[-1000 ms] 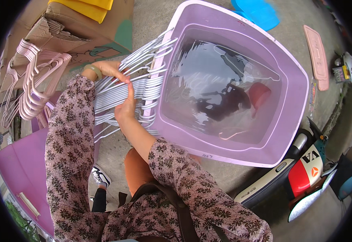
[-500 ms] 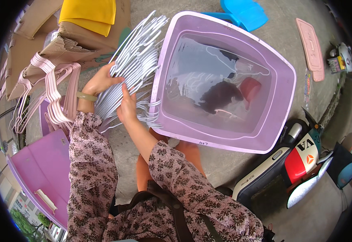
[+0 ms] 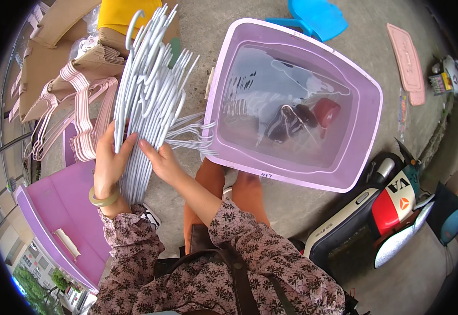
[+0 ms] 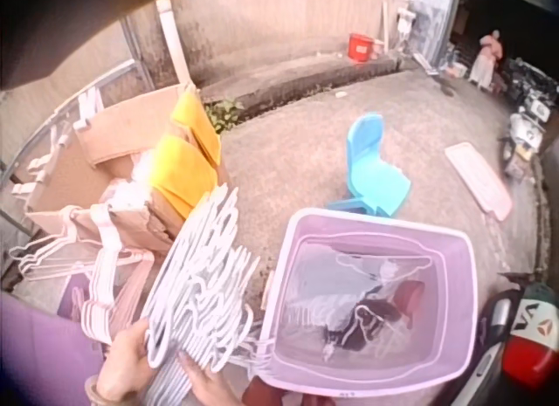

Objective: The person cleans a stack of white clothes hangers by submerging them in a basin of water and wiping them with a brown cloth.

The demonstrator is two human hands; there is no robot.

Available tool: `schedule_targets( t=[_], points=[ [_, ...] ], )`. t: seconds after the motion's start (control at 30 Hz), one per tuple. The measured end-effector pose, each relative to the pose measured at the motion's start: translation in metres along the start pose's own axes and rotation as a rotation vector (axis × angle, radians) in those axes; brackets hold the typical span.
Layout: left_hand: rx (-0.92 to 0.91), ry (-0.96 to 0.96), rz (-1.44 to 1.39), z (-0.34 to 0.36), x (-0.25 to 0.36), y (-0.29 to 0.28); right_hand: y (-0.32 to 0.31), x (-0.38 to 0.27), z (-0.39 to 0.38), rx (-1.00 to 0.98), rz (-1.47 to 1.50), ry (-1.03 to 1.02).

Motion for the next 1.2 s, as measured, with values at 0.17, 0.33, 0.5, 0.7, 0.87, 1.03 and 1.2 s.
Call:
schedule_targets(
  t=[0.17, 0.33, 0.5, 0.7, 0.87, 1.03, 1.2],
  points=[
    [0.032, -0.027, -0.413, -0.069, 0.061, 0.004, 0.016, -0.102, -0.057, -0.140, -0.238, -0.084],
    [-0.285, 0.099, -0.518, -0.142, 0.121, 0.022, 0.016, -0.196, -0.136, -0.234, -0.420, -0.089],
    [-0.415, 0.110, -0.759, -0.194, 0.195, 0.045, 0.020, -0.275, -0.205, -0.209, -0.502, 0.160],
    [-0.531, 0.290, -0.720, -0.221, 0.281, 0.032, 0.066, -0.361, -0.267, -0.232, -0.632, 0.004],
    [-0.846, 0.311, -0.457, -0.227, 0.333, 0.006, 0.110, -0.402, -0.326, -0.239, -0.728, -0.068],
    [-1.053, 0.459, -0.479, -0.238, 0.384, 0.016, 0.087, -0.413, -0.371, -0.077, -0.660, -0.109],
    [-1.470, 0.090, -0.596, -0.252, 0.425, 0.057, 0.057, -0.439, -0.411, -0.117, -0.500, -0.340]
  ],
)
Point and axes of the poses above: each hand's wrist, its own z-axis towards the middle knuckle, its own y-axis out of the palm, x = y × z, the point moved 4 cm from there along z, towards the middle knuckle, and after that the axes turned 1 degree about x, right-handed, at the moved point
